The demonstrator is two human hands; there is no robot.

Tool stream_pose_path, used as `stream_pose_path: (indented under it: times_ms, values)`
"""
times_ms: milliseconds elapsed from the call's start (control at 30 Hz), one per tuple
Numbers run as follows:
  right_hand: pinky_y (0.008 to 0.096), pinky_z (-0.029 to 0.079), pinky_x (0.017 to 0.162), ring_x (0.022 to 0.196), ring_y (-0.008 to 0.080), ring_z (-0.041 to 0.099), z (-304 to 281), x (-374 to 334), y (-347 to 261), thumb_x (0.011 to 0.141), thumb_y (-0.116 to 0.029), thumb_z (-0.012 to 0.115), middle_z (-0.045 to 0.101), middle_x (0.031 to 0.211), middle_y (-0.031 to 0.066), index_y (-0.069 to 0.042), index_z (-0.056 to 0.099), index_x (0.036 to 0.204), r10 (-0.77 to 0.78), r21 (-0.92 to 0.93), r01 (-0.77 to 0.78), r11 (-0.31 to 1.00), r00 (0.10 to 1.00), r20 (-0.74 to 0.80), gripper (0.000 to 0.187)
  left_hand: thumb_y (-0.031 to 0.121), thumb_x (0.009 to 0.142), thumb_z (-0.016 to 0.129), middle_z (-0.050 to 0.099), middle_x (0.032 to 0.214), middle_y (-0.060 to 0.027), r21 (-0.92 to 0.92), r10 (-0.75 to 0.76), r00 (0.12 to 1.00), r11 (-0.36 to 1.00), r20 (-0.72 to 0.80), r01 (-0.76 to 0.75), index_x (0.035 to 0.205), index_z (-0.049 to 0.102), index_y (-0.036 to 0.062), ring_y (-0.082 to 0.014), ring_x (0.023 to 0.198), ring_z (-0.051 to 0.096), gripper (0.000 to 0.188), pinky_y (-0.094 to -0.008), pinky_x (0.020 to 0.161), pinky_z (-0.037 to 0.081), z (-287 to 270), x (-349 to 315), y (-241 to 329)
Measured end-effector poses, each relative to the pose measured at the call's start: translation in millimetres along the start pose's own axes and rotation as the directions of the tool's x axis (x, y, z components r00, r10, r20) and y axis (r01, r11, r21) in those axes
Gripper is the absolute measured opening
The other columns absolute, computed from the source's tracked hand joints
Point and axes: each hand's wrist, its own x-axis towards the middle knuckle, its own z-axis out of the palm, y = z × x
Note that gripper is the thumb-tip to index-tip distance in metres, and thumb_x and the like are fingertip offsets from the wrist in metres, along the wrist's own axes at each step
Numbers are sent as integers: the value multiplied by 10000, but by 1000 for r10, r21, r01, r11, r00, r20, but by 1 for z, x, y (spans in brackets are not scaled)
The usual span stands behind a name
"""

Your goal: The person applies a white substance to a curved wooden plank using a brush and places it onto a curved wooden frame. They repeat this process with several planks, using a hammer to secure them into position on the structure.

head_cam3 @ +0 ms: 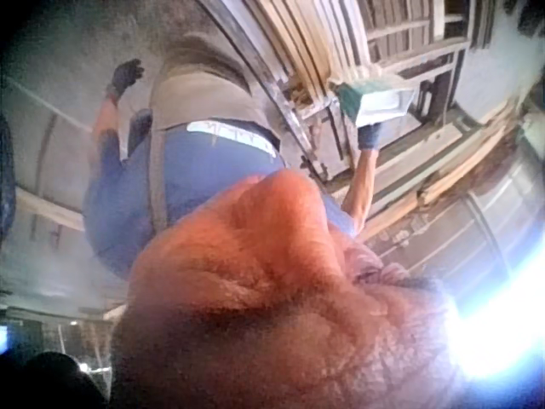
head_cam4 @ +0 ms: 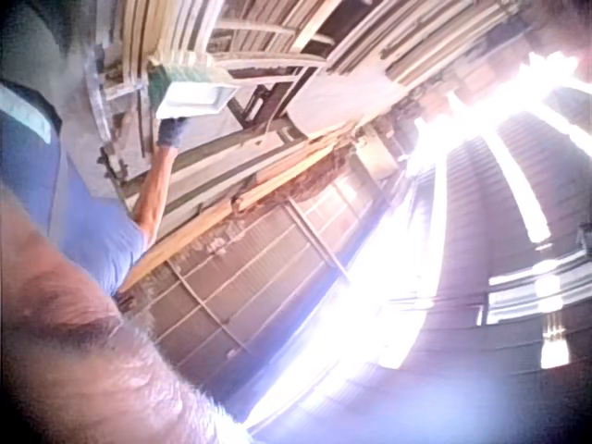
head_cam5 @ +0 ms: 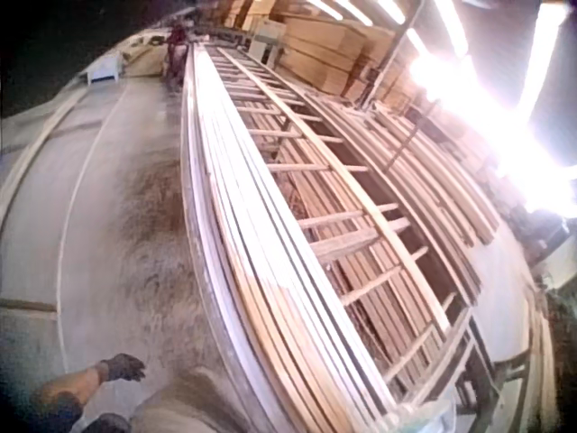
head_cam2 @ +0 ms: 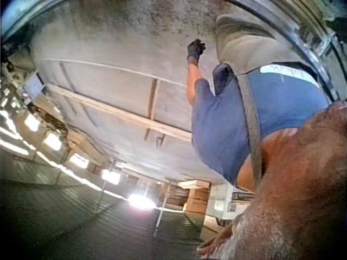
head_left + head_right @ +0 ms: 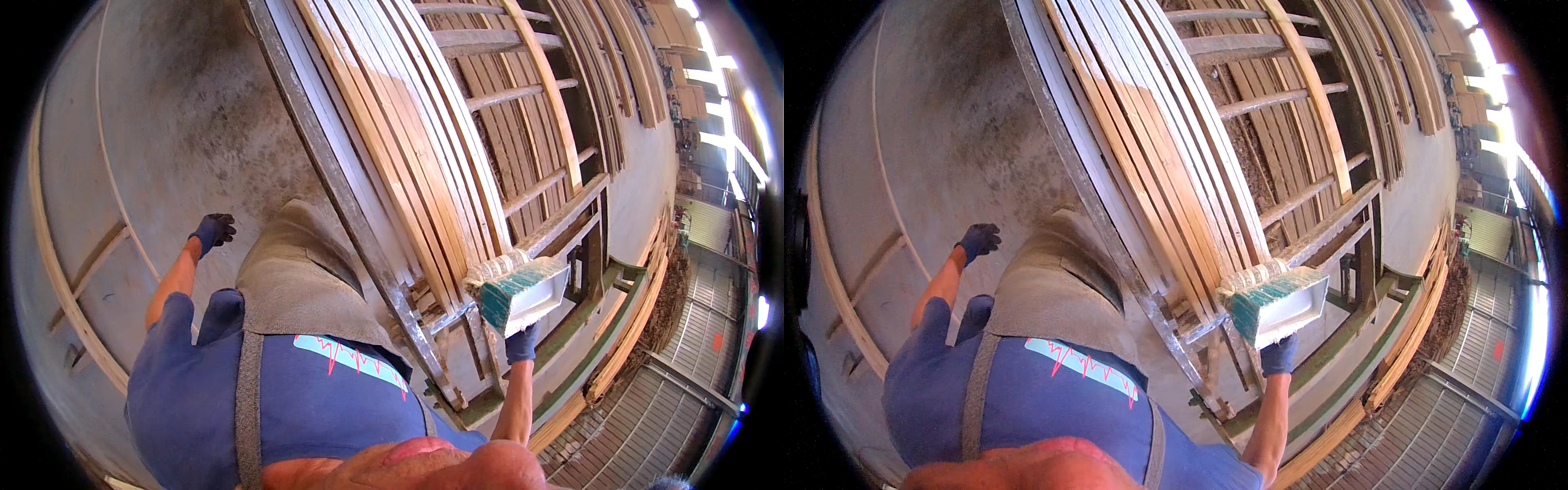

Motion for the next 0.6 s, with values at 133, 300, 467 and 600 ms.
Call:
stream_pose_path:
  times_ms: [133,300,467,600]
  values:
    - [384,468,978,1129,224,587,6,42,-46,867,-130,636,652,1192,131,-17,591,1254,-64,-15,65,998,997,52,405,350,953,546,702,865,-98,-147,-34,997,988,66,43,1098,629,103,-188,599,626,298,-296,474,437,-8,24,-52]
    - [400,521,859,1000,304,652,27,164,-183,793,-161,704,691,1034,171,-31,663,1035,-511,-249,505,827,858,43,277,277,953,557,681,847,-131,-78,-30,999,996,33,32,1078,639,58,-201,607,618,265,-344,514,504,19,60,-64]
    - [448,533,846,962,398,668,75,292,-238,893,-404,604,697,990,231,-61,690,1051,-591,-276,566,776,806,-9,388,259,937,607,695,885,-110,61,93,992,993,87,-98,1114,654,44,-185,729,652,282,-301,589,519,71,35,-7]
    - [471,519,859,982,446,639,88,292,-298,912,-468,538,671,1004,280,-63,684,1055,-530,-394,495,775,848,24,453,239,933,612,705,906,-95,-88,276,956,959,100,-268,1123,662,75,-165,692,645,256,-276,568,500,67,40,-16]
